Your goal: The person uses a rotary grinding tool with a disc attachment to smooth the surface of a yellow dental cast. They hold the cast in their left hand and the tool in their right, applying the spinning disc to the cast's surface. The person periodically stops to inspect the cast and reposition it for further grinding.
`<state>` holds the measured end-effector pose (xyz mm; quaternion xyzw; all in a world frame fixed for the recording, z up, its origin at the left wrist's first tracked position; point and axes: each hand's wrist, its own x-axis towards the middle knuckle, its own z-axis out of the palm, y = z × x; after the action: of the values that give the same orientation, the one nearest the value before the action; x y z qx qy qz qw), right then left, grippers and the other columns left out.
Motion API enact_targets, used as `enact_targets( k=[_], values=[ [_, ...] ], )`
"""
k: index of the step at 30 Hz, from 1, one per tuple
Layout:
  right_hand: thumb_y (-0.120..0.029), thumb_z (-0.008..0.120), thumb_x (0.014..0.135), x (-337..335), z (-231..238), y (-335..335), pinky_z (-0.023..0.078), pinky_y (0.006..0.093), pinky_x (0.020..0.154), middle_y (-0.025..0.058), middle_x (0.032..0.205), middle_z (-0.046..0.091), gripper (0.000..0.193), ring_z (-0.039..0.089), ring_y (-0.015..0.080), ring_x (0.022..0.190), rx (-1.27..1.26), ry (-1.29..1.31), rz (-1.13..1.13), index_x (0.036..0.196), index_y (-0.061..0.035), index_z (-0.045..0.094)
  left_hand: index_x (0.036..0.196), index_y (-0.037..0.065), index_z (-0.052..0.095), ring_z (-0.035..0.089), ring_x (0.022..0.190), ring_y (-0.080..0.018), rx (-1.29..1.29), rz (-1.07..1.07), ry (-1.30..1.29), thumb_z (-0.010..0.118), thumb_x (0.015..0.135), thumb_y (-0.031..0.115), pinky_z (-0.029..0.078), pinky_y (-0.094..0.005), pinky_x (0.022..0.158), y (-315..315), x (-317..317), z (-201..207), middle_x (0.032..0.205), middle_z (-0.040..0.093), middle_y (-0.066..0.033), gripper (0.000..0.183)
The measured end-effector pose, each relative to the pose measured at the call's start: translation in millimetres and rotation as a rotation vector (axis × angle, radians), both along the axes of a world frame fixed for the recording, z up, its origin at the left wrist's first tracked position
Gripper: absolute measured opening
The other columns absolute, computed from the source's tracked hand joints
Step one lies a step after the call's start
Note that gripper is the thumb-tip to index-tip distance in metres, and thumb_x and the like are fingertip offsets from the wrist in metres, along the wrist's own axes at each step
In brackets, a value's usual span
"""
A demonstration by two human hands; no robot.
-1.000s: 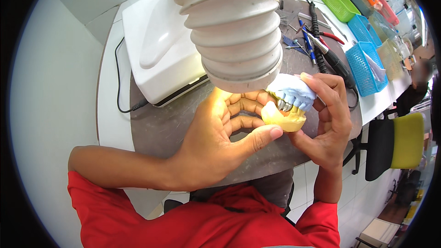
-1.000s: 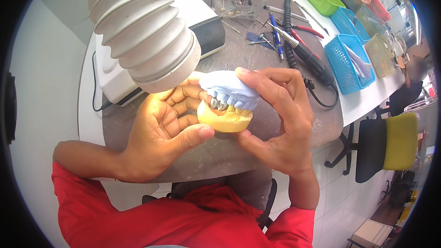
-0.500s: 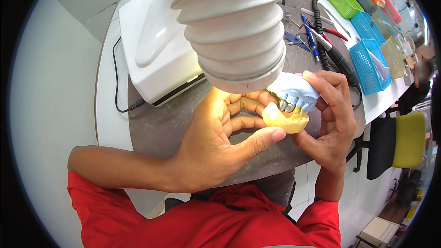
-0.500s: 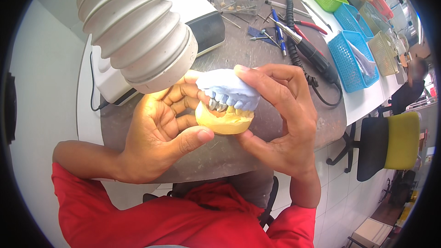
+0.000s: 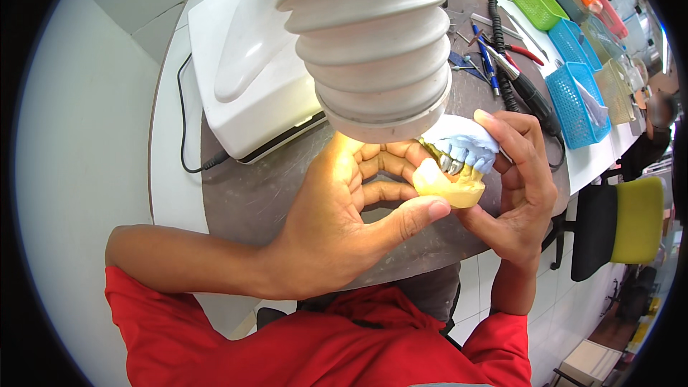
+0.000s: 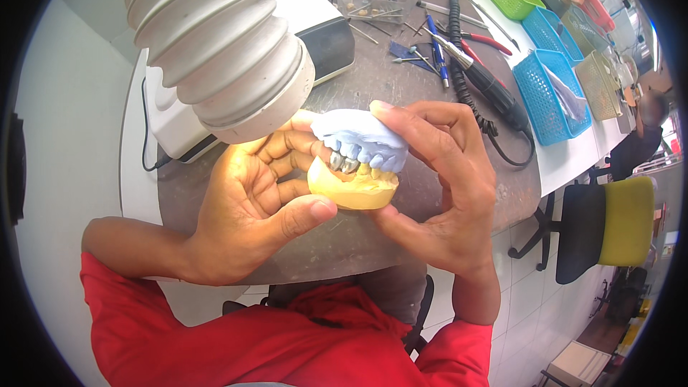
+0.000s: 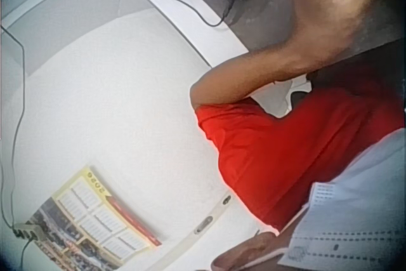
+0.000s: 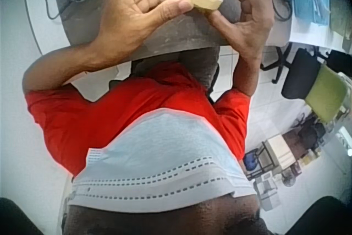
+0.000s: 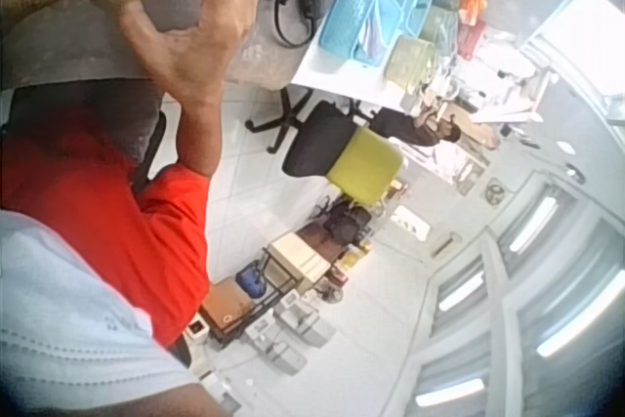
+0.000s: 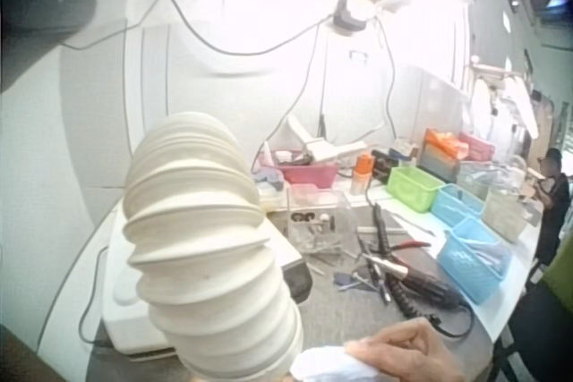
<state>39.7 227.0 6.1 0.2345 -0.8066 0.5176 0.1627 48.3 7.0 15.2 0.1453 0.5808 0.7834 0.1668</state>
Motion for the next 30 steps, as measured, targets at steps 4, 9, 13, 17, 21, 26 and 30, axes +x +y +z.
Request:
enact_targets(
  k=[4,9,13,17,21,26,30],
  values=[
    [-0.006,0.081,0.062,1.3,1.6,-2.5,0.053,0.0341,0.095,0.0164,0.127,0.058,0.070,0.061,0.0247,0.113,-0.027,-0.025,-0.007,0.130,-0.0029,0.064,0.141,-0.005,0.030,0.059,0.120,-0.0214,0.010,-0.022,-0.087,0.070,0.089,-0.005,0.052,-0.0348,0.102,-1.5,-2.5,5.4,0.132,0.050,-0.0177,0.066],
    [-0.010,0.083,0.063,-1.2,0.6,0.3,0.052,0.0333,0.092,0.0153,0.124,0.065,0.071,0.065,0.0236,0.108,-0.023,-0.017,0.031,0.131,-0.0043,0.064,0.141,-0.005,0.031,0.059,0.121,-0.0220,0.014,-0.029,-0.131,0.072,0.088,-0.004,0.051,-0.0355,0.103,-1.8,-5.2,4.9,0.133,0.050,-0.0183,0.066],
    [-0.012,0.084,0.063,-2.4,4.5,-3.2,0.052,0.0326,0.083,0.0123,0.118,0.068,0.068,0.065,0.0222,0.101,0.116,0.057,-0.052,0.128,-0.0058,0.064,0.142,-0.004,0.031,0.059,0.121,-0.0231,0.007,0.061,-0.010,0.074,0.087,-0.002,0.051,-0.0362,0.104,4.9,2.7,-4.3,0.133,0.050,-0.0178,0.070],
    [-0.015,0.086,0.063,-0.5,5.6,-10.6,0.050,0.0317,0.077,0.0107,0.114,0.068,0.066,0.065,0.0218,0.097,0.174,0.099,-0.131,0.125,-0.0064,0.065,0.142,-0.004,0.031,0.058,0.123,-0.0244,-0.057,0.018,-0.014,0.077,0.086,-0.001,0.051,-0.0370,0.105,1.6,-1.3,-0.2,0.133,0.050,-0.0164,0.072],
    [-0.022,0.090,0.063,2.0,4.9,-15.0,0.050,0.0319,0.078,0.0116,0.116,0.067,0.070,0.064,0.0227,0.100,0.185,0.109,-0.150,0.126,-0.0058,0.063,0.139,-0.005,0.036,0.058,0.124,-0.0251,0.043,0.029,-0.214,0.077,0.086,0.000,0.050,-0.0376,0.106,1.4,-7.5,6.5,0.132,0.052,-0.0157,0.068],
    [-0.033,0.090,0.072,1.3,0.0,-8.9,0.049,0.0348,0.091,0.0160,0.128,0.063,0.075,0.061,0.0236,0.114,0.020,-0.071,-0.015,0.131,-0.0018,0.056,0.135,-0.006,0.044,0.059,0.123,-0.0229,0.042,0.044,-0.161,0.077,0.087,0.005,0.049,-0.0362,0.107,-1.4,-10.4,5.9,0.130,0.057,-0.0167,0.059],
    [-0.028,0.081,0.084,6.2,-0.1,-7.4,0.045,0.0374,0.103,0.0189,0.136,0.057,0.067,0.056,0.0249,0.125,-0.202,-0.276,0.060,0.136,0.0006,0.049,0.134,-0.006,0.047,0.060,0.121,-0.0212,0.071,0.060,-0.123,0.076,0.089,0.005,0.048,-0.0353,0.107,-0.9,-13.1,3.3,0.130,0.059,-0.0167,0.055]
  ],
)
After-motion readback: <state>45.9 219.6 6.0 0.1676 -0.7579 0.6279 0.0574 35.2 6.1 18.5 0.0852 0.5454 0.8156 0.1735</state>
